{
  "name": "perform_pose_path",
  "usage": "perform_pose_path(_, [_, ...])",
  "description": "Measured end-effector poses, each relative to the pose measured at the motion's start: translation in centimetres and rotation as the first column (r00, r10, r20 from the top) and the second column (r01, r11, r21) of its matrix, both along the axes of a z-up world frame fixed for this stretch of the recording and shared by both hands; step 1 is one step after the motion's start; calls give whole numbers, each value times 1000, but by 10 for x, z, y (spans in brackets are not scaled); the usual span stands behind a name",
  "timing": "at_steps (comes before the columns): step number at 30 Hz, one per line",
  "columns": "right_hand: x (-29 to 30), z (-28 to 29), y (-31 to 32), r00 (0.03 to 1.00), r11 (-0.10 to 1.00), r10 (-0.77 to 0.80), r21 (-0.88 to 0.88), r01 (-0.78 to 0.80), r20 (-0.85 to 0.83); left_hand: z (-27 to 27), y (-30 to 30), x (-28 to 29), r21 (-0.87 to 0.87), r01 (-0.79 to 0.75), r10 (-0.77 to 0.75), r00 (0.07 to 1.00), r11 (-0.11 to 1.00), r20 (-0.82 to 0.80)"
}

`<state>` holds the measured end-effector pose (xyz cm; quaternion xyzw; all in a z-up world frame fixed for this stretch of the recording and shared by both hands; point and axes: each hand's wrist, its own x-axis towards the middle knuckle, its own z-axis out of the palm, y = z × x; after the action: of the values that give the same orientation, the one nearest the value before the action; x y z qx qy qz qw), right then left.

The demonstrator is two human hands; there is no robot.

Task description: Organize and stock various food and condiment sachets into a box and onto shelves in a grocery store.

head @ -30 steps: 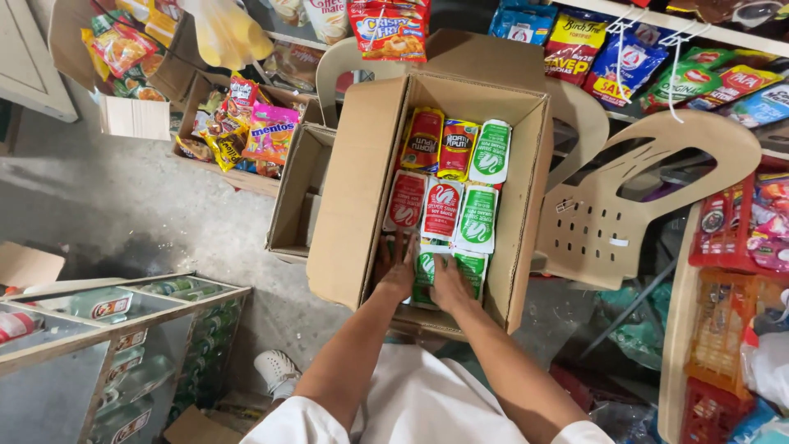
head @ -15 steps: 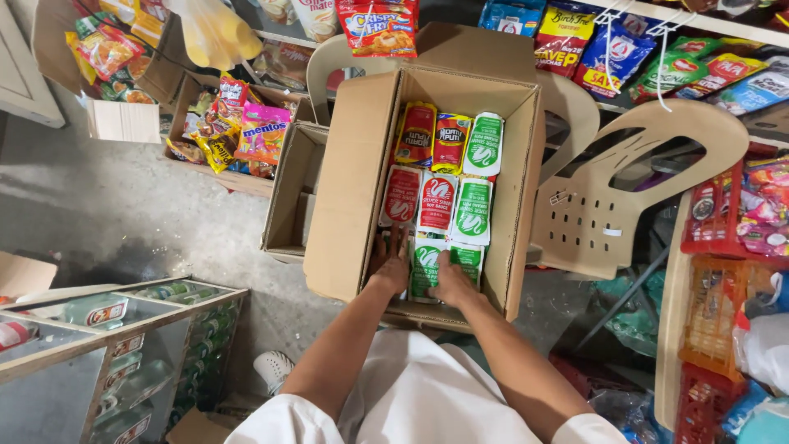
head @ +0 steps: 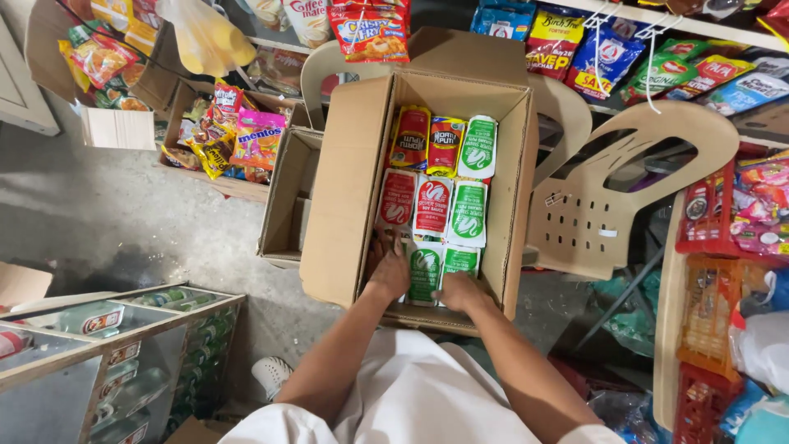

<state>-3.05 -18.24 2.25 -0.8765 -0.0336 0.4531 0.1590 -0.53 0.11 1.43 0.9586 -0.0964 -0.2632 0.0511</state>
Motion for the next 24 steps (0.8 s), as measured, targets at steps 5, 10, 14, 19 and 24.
perform_pose_path(5, [-6,29,-8,948,987,-100,-88,132,303,-148,4,-22,-134,118,-131,987,984,-91])
perform_pose_path(10, [-3,19,1,859,988,-115,-35,152,498,-31,-6,-22,131,302,-258,926,944,-276])
perform_pose_path(14, [10,24,16,934,965,-133,-171,198,331,-25,-10,-26,42,84,-62,925,996,-375])
perform_pose_path(19, [34,-3,43,945,995,-90,-3,96,314,-98,-11,-42,-168,270,-318,825,948,-467])
perform_pose_path(24, [46,-7,69,988,998,28,59,-37,150,-41,-2,-33,-165,87,-163,827,982,-538])
